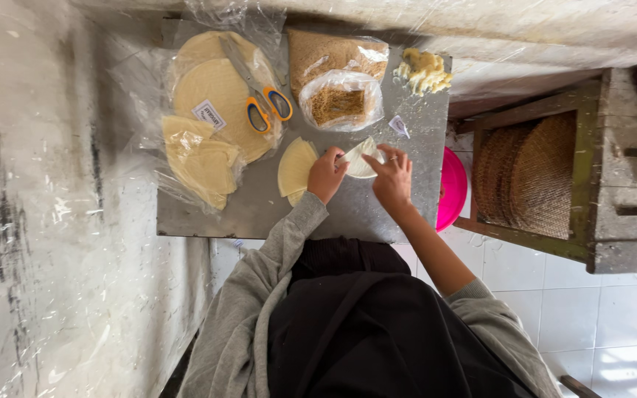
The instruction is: The person prepares snacks by folding circular pastry sheets into triangles, filling them with a dry ingredient from a plastic bag, sealing the edges with a paste, and placing them into a pink basin.
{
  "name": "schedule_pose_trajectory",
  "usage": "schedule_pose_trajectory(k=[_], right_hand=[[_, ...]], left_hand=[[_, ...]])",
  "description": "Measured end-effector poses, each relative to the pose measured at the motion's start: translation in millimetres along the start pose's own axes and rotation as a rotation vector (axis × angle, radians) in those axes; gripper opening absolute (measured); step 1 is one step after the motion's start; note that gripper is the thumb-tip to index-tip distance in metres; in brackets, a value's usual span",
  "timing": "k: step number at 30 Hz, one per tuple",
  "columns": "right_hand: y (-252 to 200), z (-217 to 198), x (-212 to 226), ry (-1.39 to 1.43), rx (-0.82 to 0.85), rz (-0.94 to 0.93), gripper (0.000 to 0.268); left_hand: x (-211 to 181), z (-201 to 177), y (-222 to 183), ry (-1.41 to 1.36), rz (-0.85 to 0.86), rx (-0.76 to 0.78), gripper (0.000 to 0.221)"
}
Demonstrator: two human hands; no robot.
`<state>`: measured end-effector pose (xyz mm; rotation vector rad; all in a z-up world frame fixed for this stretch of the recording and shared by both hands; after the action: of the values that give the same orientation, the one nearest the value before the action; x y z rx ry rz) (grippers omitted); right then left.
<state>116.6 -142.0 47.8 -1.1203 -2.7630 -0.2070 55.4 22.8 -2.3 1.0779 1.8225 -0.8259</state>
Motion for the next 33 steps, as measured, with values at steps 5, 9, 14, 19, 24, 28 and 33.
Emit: schedule_pose_trajectory(k=[5, 9, 14, 19, 24, 28, 33], right_hand=[[2.0, 9.7, -6.7, -0.125, -0.077, -0.017, 0.069], [-15.8, 18.5, 5.9, -0.280, 0.104, -0.068, 0.082], [-31.4, -6.6, 3.7, 0.003, 0.226, 0.060, 0.076], [-23.0, -11.9, -12.4, 0.304, 0.041, 0.145, 0.086], [-44.9, 2.4, -18.9, 0.173, 0.097, 0.033, 0.085], [-18.5, -21.3, -71.9, 0.292, -0.187, 0.090, 0.047], [24.9, -32.3, -102.7, 0.360, -0.394, 0.198, 0.030]], left_hand=[[-1.6, -0.7, -2.0, -0.006, -0.024, 0.014, 0.027], [-4.0, -1.3, 0.2, -0.008, 0.004, 0.004, 0.024], [-2.9, -1.8, -1.2, -0.001, -0.011, 0.011, 0.025], [-6.5, -3.8, -3.7, -0.027, -0.001, -0.010, 0.027], [-6.3, -3.3, -1.2, 0.016, -0.018, -0.015, 0.025], [-8.6, -3.1, -5.9, 0.037, 0.010, -0.043, 0.024], [-13.7, -5.3, -6.9, 0.052, 0.033, -0.024, 0.025]])
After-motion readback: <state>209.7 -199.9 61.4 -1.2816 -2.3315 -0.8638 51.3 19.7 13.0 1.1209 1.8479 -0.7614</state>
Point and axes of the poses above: each hand's wrist, its own y-axis towards the middle knuckle, its own z-axis out of the palm, x = y × z, the point moved 6 cm from there along y, towards the middle knuckle, and after that the axes turned 5 degrees about -z, right-handed, at the moved point
